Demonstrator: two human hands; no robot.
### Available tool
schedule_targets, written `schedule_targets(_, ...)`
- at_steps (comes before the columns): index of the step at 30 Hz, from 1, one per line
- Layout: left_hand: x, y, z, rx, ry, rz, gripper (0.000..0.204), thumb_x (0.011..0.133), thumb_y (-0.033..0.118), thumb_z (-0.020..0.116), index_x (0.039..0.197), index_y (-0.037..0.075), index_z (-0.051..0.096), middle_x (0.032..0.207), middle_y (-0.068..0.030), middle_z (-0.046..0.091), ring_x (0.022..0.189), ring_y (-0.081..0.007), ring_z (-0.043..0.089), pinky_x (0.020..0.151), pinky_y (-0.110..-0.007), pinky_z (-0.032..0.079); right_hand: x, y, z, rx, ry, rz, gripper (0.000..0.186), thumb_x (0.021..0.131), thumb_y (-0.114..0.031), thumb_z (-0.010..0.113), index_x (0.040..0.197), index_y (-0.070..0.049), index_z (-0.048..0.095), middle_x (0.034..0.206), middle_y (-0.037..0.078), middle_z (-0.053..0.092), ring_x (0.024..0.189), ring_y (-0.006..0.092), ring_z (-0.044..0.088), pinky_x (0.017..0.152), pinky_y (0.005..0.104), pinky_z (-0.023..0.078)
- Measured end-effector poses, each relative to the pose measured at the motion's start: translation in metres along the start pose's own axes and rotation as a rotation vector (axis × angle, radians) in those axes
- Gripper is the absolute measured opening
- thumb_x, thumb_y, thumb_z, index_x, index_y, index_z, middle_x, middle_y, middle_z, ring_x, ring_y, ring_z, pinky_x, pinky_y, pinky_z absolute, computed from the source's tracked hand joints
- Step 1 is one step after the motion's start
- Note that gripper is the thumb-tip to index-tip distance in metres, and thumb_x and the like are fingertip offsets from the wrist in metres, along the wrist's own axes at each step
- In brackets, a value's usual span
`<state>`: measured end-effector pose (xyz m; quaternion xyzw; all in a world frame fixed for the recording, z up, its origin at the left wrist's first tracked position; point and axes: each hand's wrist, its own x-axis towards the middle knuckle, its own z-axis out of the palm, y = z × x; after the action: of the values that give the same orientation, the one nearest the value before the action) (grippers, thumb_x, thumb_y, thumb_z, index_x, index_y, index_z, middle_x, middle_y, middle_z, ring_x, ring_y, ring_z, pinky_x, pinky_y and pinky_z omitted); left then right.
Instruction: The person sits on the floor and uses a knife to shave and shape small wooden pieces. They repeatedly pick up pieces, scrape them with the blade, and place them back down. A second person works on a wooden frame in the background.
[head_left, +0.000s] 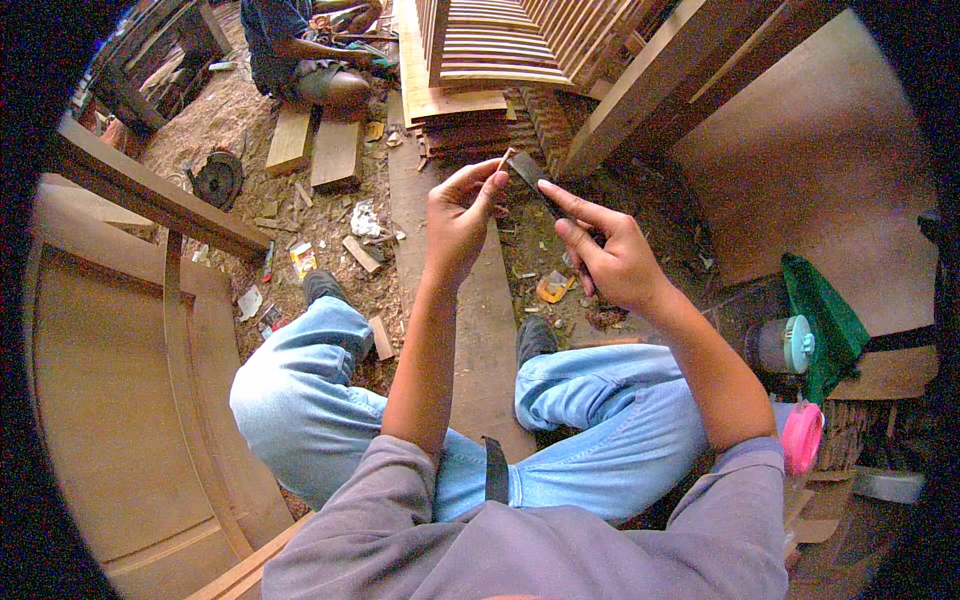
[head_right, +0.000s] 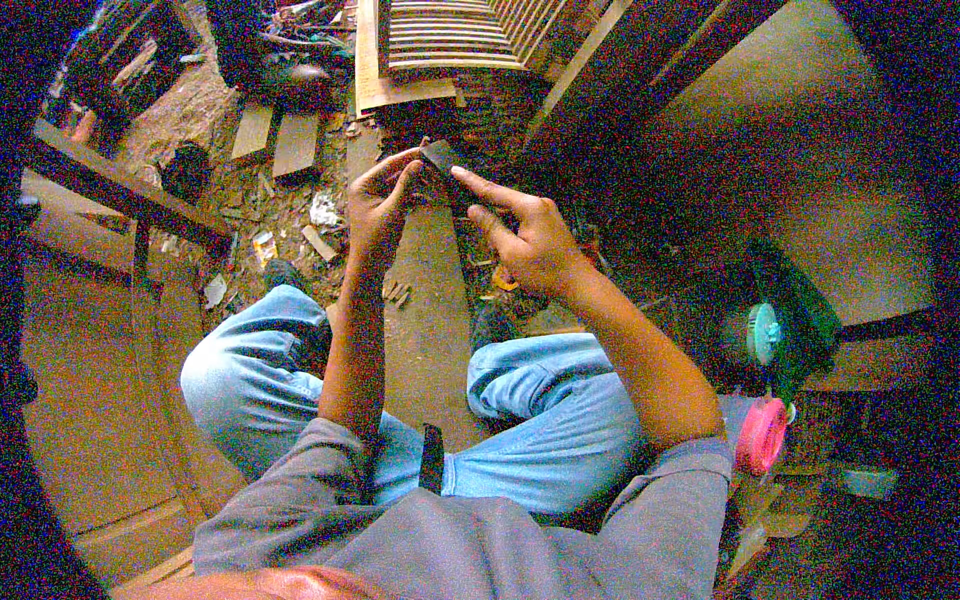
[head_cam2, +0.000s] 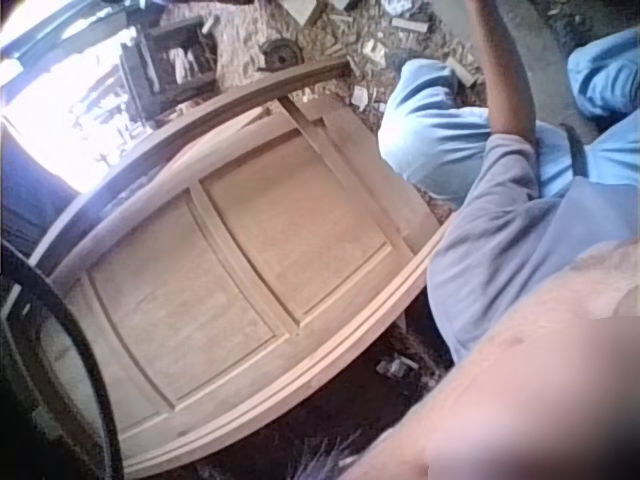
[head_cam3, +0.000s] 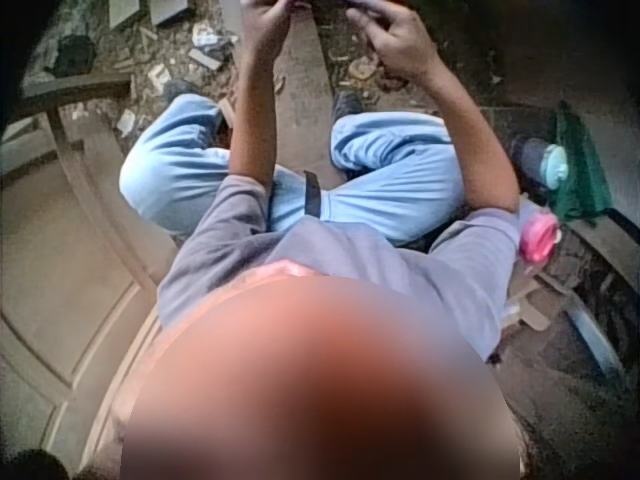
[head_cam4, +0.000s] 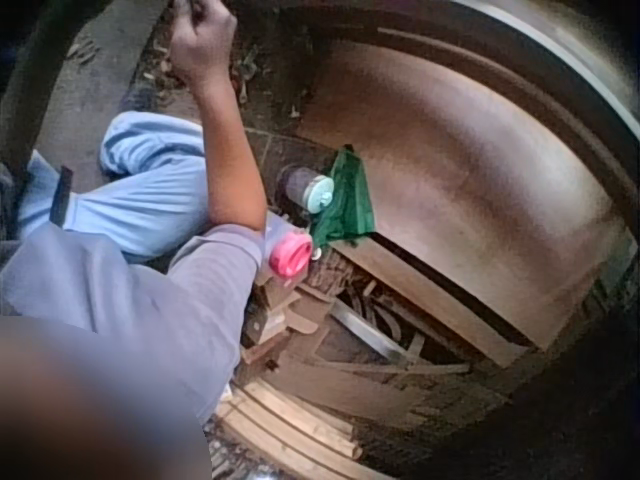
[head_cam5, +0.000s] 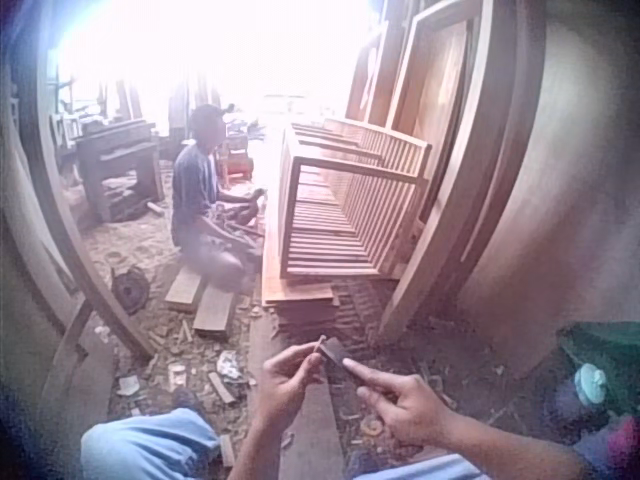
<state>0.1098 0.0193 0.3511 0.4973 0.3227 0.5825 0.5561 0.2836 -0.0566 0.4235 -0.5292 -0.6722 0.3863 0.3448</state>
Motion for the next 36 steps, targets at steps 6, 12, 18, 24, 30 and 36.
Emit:
schedule_targets(6, 0.001, 0.002, 0.002, 0.351, 0.06, 0.129, 0.018, 0.09, 0.012, 0.061, 0.101, 0.0, 0.068, 0.086, -0.0103, 0.069, 0.075, -0.0145, 0.065, 0.063, -0.027, 0.051, -0.001, 0.003, 0.0, -0.045, -0.016, 0.023, 0.042, 0.096, -0.014, 0.051, 0.137, -0.02, 0.048, 0.055, -0.005, 0.044, 0.041, 0.0031, 0.041, 0.039, 0.0205, 0.038)
schedule_targets(12, 0.001, 0.003, 0.004, 0.764, 0.05, 0.52, 0.015, 0.085, 0.007, 0.061, 0.094, -0.001, 0.068, 0.085, -0.0195, 0.067, 0.075, -0.0325, 0.066, 0.062, -0.036, 0.051, -0.004, 0.0, 0.0, 0.003, -0.023, 0.161, 0.04, 0.097, -0.015, 0.05, 0.137, -0.019, 0.048, 0.056, -0.004, 0.045, 0.04, 0.0041, 0.042, 0.038, 0.0212, 0.039)
schedule_targets(18, 0.013, -0.008, 0.004, 0.718, -0.017, 0.476, 0.013, 0.083, 0.009, 0.061, 0.088, 0.0, 0.068, 0.074, -0.0215, 0.063, 0.064, -0.0339, 0.063, 0.058, -0.037, 0.048, 0.005, -0.001, 0.023, 0.275, 0.094, 0.32, 0.039, 0.098, -0.018, 0.049, 0.137, -0.016, 0.047, 0.06, -0.001, 0.049, 0.042, 0.0075, 0.046, 0.04, 0.0236, 0.042)
schedule_targets(24, 0.019, -0.033, 0.003, 0.778, -0.037, 0.352, 0.016, 0.083, 0.014, 0.061, 0.082, 0.0, 0.069, 0.069, -0.0228, 0.06, 0.06, -0.0359, 0.062, 0.056, -0.039, 0.048, 0.014, 0.038, 0.038, 0.369, 0.153, 0.31, 0.039, 0.097, -0.017, 0.05, 0.136, -0.014, 0.048, 0.064, 0.001, 0.051, 0.046, 0.009, 0.049, 0.043, 0.0247, 0.046)
schedule_targets(30, 0.015, -0.043, 0.007, 0.894, -0.198, 0.159, 0.015, 0.083, 0.014, 0.063, 0.084, 0.002, 0.071, 0.073, -0.0234, 0.062, 0.065, -0.0373, 0.063, 0.06, -0.042, 0.05, 0.03, 0.018, 0.022, 0.315, 0.187, 0.482, 0.033, 0.095, -0.016, 0.052, 0.129, -0.011, 0.054, 0.06, 0.004, 0.053, 0.042, 0.0128, 0.049, 0.037, 0.0301, 0.044)
schedule_targets(36, -0.021, -0.054, 0.029, 0.731, -0.284, 0.057, 0.018, 0.082, 0.014, 0.063, 0.091, 0.0, 0.071, 0.079, -0.0236, 0.065, 0.069, -0.0317, 0.068, 0.067, -0.038, 0.053, 0.034, 0.031, -0.082, 0.314, 0.881, 0.189, 0.04, 0.098, -0.02, 0.048, 0.137, -0.016, 0.046, 0.064, 0.003, 0.052, 0.047, 0.0129, 0.051, 0.043, 0.0296, 0.047)
